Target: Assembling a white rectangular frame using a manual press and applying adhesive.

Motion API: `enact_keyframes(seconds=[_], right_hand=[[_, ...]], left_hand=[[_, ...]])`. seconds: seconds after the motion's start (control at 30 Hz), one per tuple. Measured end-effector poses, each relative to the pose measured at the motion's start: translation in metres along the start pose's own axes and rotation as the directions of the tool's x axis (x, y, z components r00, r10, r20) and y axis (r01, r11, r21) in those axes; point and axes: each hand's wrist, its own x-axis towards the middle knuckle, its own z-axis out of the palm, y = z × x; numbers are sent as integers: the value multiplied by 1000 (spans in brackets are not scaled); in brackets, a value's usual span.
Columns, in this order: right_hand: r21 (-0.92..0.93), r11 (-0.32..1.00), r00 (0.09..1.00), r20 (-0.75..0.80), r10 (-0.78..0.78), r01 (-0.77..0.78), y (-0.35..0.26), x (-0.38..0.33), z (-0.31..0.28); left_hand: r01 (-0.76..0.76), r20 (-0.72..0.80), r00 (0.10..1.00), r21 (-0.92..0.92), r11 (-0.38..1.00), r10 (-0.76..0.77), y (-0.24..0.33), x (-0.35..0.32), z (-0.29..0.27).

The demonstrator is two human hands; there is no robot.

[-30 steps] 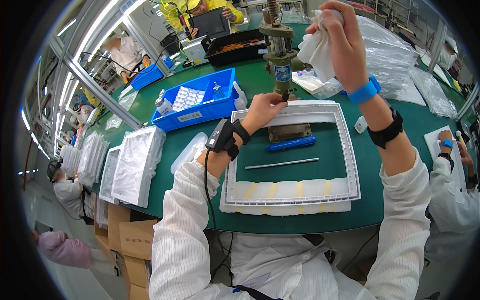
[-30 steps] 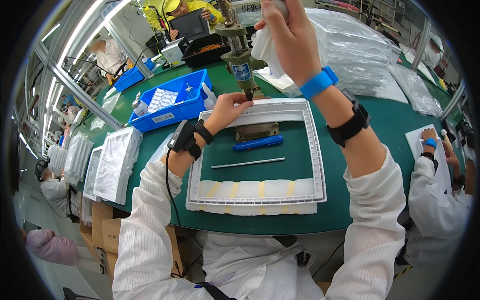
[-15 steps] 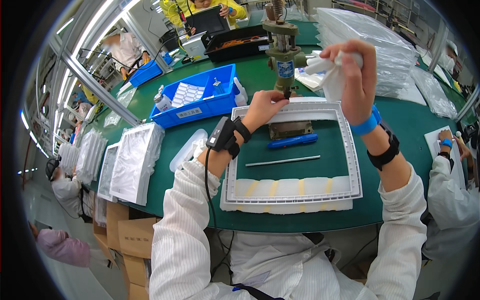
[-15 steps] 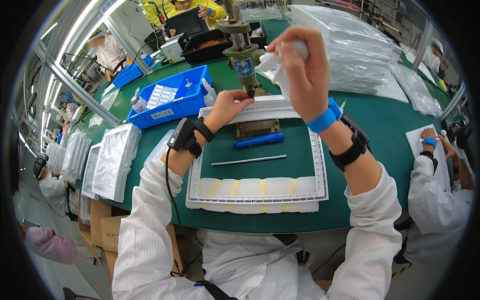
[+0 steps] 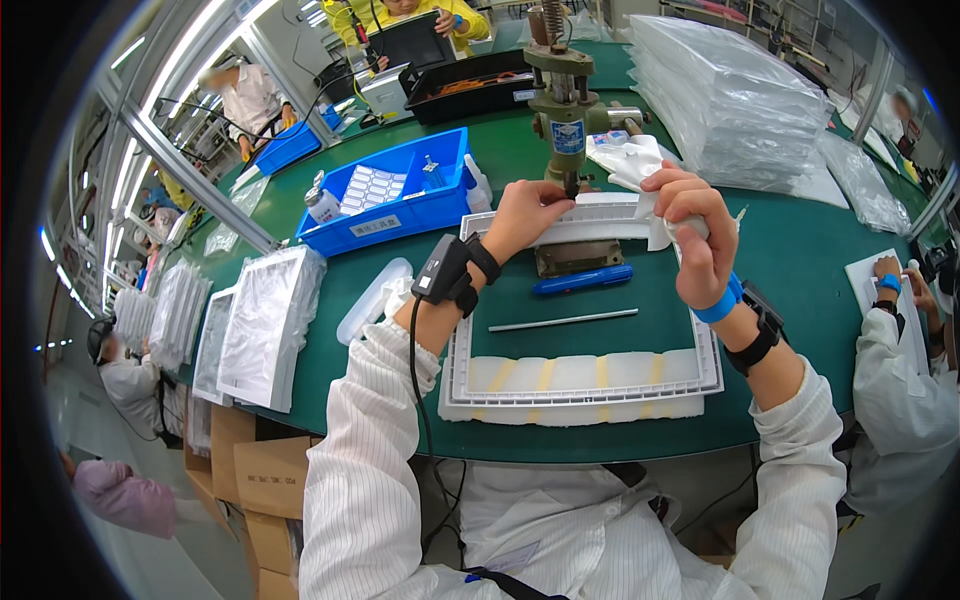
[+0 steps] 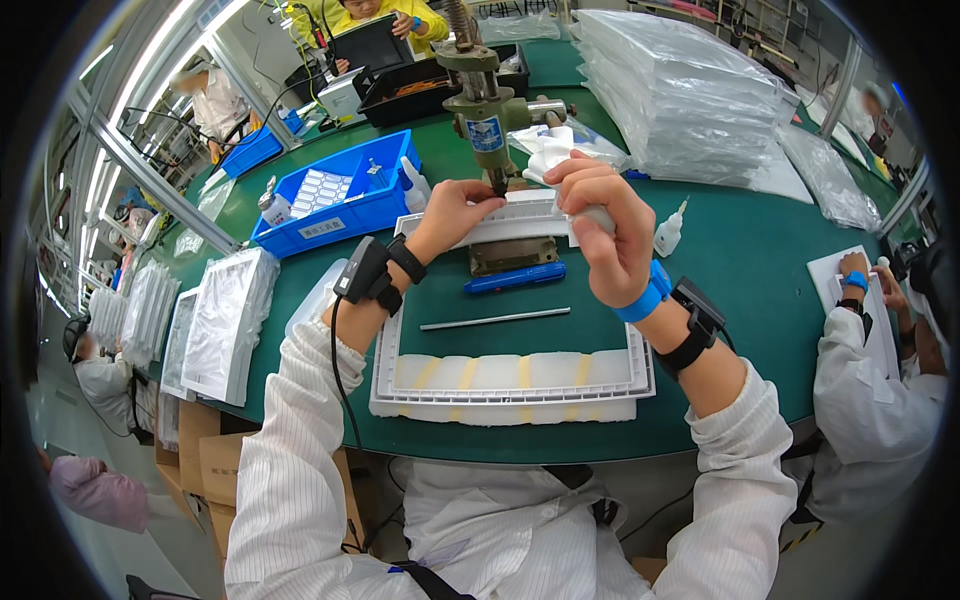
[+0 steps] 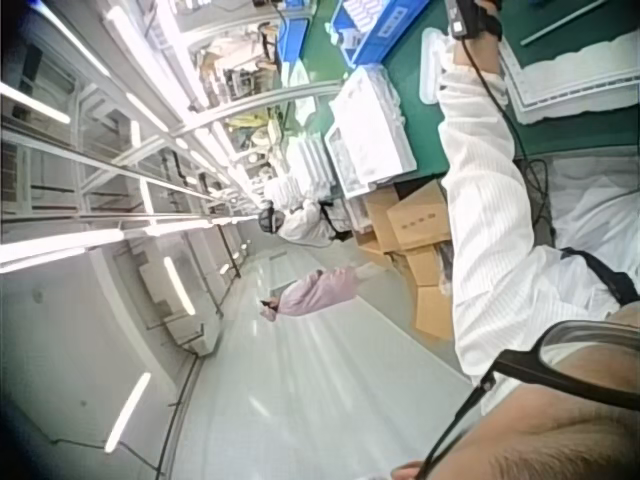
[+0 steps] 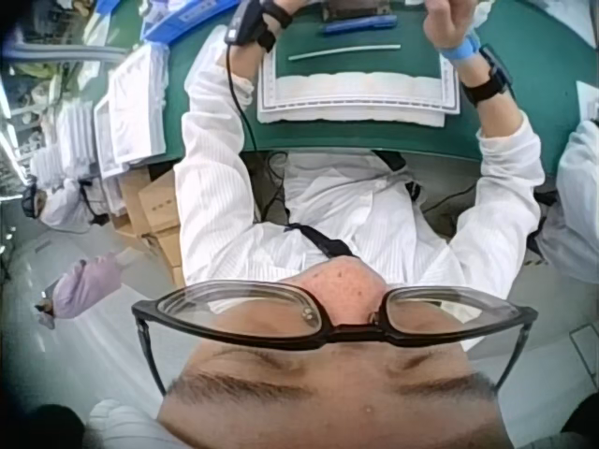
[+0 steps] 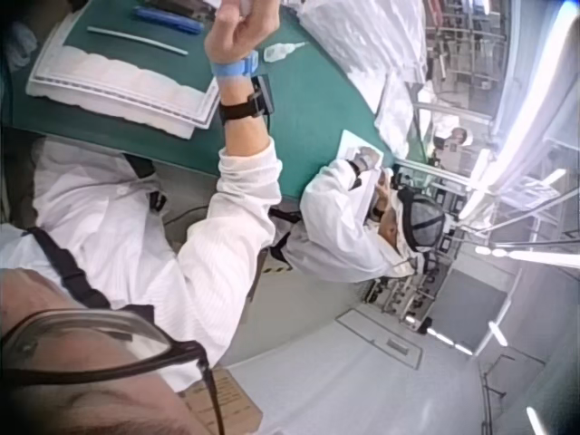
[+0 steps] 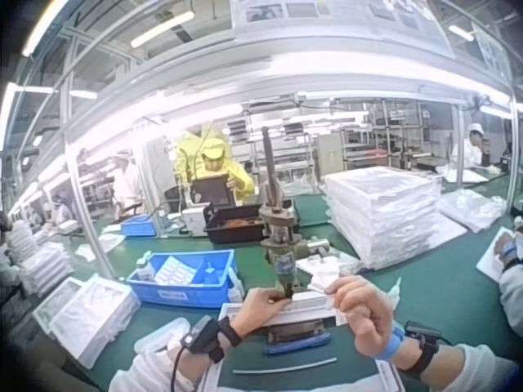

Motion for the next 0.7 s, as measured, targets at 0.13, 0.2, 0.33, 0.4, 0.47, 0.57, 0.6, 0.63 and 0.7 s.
enact_keyframes(seconds=[0.13,0.2,0.33,0.4,0.47,0.57,0.6,0.63,0.7], right_hand=[[-28,998,998,40,54,-53,-7,15,-3],[-31,996,996,21,87,-86,-12,30,0],[99,977,979,-57,197,-191,-17,65,-1],[135,969,974,-68,216,-205,-15,74,1],[149,973,980,-64,187,-176,-9,73,4],[135,975,979,-81,187,-175,-10,61,4],[140,976,981,-77,178,-166,-11,54,4],[80,983,983,-71,168,-163,-12,46,5],[16,989,987,-66,149,-148,-14,31,2]], left_hand=[[9,3,1000,-24,1000,-9,0,-2,0],[42,1,999,-46,998,-42,-1,-2,-1],[21,24,1000,-49,999,-19,4,1,-4],[23,24,999,-56,998,-22,1,3,-3],[66,13,998,-78,995,-65,-1,1,-4],[33,-23,999,-49,998,-34,2,0,-4],[31,-34,999,-43,999,-33,1,-1,-2],[35,-32,999,-60,998,-37,0,-1,-1],[37,-24,999,-77,996,-39,2,0,1]])
